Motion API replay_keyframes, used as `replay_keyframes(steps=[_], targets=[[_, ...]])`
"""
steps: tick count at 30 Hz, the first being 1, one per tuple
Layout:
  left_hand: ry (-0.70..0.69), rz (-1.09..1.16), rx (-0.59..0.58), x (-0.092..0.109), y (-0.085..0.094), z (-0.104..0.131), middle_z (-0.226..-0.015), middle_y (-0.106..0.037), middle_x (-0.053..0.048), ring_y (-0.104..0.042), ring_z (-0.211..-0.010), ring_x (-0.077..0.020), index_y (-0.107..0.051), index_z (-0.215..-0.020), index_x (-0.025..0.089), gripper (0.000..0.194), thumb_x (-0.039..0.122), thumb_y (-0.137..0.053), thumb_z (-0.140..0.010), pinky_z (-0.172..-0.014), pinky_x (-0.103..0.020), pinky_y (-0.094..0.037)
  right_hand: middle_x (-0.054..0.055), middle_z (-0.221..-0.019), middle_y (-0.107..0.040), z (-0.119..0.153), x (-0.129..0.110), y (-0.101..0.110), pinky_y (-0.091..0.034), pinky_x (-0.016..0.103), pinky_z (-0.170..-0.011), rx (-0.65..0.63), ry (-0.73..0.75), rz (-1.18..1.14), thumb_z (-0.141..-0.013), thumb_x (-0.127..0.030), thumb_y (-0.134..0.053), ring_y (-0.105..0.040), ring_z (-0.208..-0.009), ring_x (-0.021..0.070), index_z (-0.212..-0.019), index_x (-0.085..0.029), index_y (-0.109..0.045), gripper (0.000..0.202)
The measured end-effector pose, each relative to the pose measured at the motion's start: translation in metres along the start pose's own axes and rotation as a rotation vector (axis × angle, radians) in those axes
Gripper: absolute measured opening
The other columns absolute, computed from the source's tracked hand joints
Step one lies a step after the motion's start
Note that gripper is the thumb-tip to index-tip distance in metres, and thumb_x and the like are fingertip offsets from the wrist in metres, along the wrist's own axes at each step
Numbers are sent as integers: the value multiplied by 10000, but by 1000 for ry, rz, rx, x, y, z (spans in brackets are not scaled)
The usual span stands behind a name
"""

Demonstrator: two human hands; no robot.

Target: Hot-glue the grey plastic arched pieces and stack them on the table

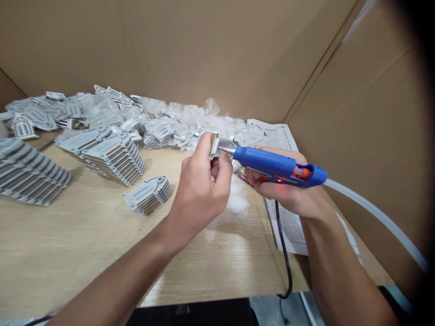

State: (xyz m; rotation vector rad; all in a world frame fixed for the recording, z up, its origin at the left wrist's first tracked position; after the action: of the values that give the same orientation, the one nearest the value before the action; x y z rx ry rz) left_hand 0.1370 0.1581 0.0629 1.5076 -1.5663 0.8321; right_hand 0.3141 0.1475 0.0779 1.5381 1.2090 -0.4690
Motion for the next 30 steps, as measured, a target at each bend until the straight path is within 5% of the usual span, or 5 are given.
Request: replay_keyframes(steps=[11,17,20,24,30], targets=[[-10,-44,-17,-2,-1,1,-716,-504,35,-389,-539,-112,-547,-1021,258,89,254,-593,-1097,-504,-322,-272,9,-811,-645,-4,11,-8,-442,371,-653,-91,-84,-153,-710,-51,-704,-563,-743,216,-770,-258,-684,217],[-18,-41,-11,-1,0,2,-753,-544,27,-403,-557,-113,-578,-1035,252,79,276,-601,-1107,-523,-325,-285,-11,-740,-576,-6,23,-25,-324,290,-512,-148,-169,-530,-582,-64,-691,-496,-656,164,-761,-238,-669,251],[-23,-37,-31,-3,-3,3,-767,-579,13,-456,-592,-129,-609,-1060,250,83,306,-594,-1120,-547,-328,-302,-21,-734,-524,-6,6,-28,-235,237,-410,-173,-142,-743,-548,-51,-684,-478,-592,135,-742,-232,-637,269],[44,65,-46,-4,-6,2,-743,-547,19,-469,-621,-140,-627,-1063,251,110,340,-602,-1123,-575,-316,-353,-11,-797,-489,-9,-9,-7,-201,179,-354,0,-53,-835,-586,-55,-746,-498,-657,134,-738,-232,-629,261],[172,387,-108,-3,-18,-3,-660,-433,67,-363,-540,-108,-579,-985,246,190,362,-714,-1053,-512,-280,-325,33,-950,-603,-13,9,2,-275,189,-397,271,-135,-627,-745,-296,-926,-558,-737,133,-776,-221,-617,319]])
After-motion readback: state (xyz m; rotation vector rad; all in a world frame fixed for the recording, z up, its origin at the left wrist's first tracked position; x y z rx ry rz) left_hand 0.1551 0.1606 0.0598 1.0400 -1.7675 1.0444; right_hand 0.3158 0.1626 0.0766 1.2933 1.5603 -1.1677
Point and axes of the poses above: each hand's wrist, its own z-axis away from the middle knuckle, its own y-axis out of the back of the hand, x = y × z, the point moved 9 cm from there along -z, towards the middle knuckle
